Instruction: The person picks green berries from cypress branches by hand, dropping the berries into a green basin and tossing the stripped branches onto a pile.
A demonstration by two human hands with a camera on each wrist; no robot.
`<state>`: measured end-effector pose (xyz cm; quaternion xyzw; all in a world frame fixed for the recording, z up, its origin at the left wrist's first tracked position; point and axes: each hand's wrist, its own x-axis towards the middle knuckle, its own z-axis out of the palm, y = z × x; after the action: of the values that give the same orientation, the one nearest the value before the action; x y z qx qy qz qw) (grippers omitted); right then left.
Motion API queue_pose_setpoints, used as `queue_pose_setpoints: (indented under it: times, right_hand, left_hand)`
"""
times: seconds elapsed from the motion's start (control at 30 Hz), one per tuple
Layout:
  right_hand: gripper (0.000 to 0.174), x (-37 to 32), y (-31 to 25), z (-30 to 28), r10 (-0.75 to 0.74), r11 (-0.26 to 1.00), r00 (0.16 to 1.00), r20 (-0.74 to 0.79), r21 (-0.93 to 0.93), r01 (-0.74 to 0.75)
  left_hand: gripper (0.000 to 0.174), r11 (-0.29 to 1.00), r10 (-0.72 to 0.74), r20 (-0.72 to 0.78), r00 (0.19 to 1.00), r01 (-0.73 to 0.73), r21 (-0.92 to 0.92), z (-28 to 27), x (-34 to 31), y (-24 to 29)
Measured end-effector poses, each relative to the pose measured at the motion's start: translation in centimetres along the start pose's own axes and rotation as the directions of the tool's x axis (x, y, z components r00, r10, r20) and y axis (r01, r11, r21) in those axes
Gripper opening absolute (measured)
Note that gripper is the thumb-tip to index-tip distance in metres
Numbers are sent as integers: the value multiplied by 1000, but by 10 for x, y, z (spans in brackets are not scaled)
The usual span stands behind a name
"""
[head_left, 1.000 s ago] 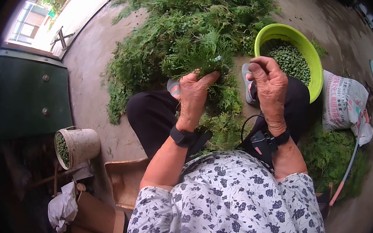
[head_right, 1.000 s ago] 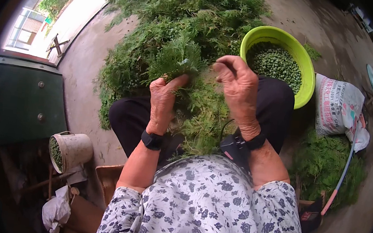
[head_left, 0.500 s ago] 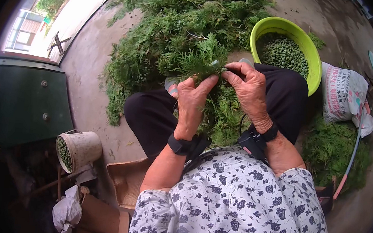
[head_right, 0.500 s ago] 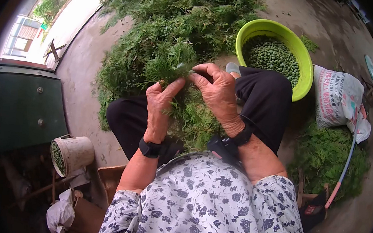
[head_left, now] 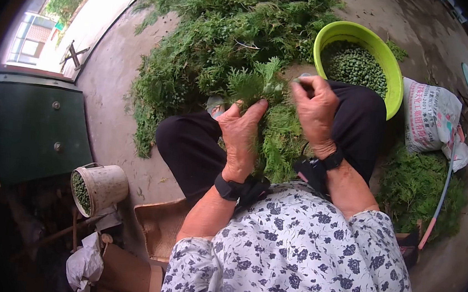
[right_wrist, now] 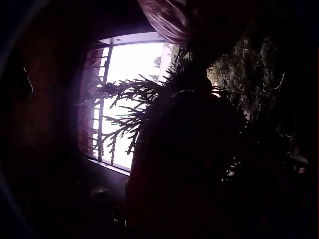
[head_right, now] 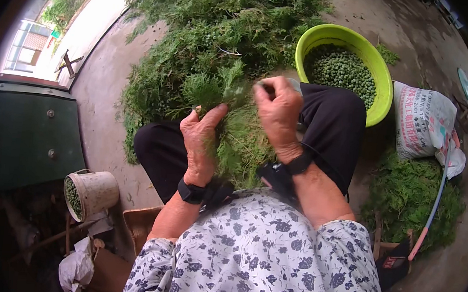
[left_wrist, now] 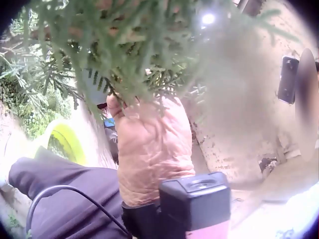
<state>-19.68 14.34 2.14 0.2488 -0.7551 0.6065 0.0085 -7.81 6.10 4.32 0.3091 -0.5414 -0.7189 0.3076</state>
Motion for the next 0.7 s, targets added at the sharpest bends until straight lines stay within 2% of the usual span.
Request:
queue_pose_setpoints:
  times: [0.03,0.07,0.1,0.13,0.23,0.33,0.37,0.47,0.5,0.6,0.7]
  right_hand:
    - [13,9,8,-6,91,996,996,-23,-8,-91]
    - [14,16,12,-13,167,980,985,32,100,-170]
    - [15,20,10,-13,216,923,970,108,303,-239]
    - [16,23,7,-15,246,821,951,187,482,-307]
    - [17,19,-13,-15,319,419,827,463,714,-561]
    - [19,13,1,-13,162,432,753,638,640,-635]
    - [27,9,2,-13,219,549,722,656,529,-647]
    - [32,0,-1,-6,131,831,799,587,375,-412]
    - [31,-2,-1,-5,127,858,812,570,347,-378]
    - [28,-7,-2,-1,199,777,834,515,436,-455]
    - [22,-12,-5,3,286,763,832,476,412,-498]
  left_hand:
    - [14,999,1,-13,1000,0,38,-4,-1,2]
    - [14,997,2,-30,1000,1,80,-8,-2,4]
    - [14,999,-21,-30,999,22,46,-8,-3,4]
    - [14,999,-44,-23,999,44,9,-7,-4,5]
    - [13,996,-87,-25,996,87,-27,-2,-4,4]
    - [14,995,-103,-32,994,103,-20,-4,-3,5]
    - [15,994,-108,-29,994,107,-19,-5,-3,6]
    - [16,990,-136,-13,991,135,-31,-6,-4,6]
    - [16,990,-137,-15,990,136,-30,-4,-4,6]
    - [16,989,-147,-20,989,146,-27,-3,-5,8]
    - [16,986,-163,-22,986,163,-22,-3,-6,7]
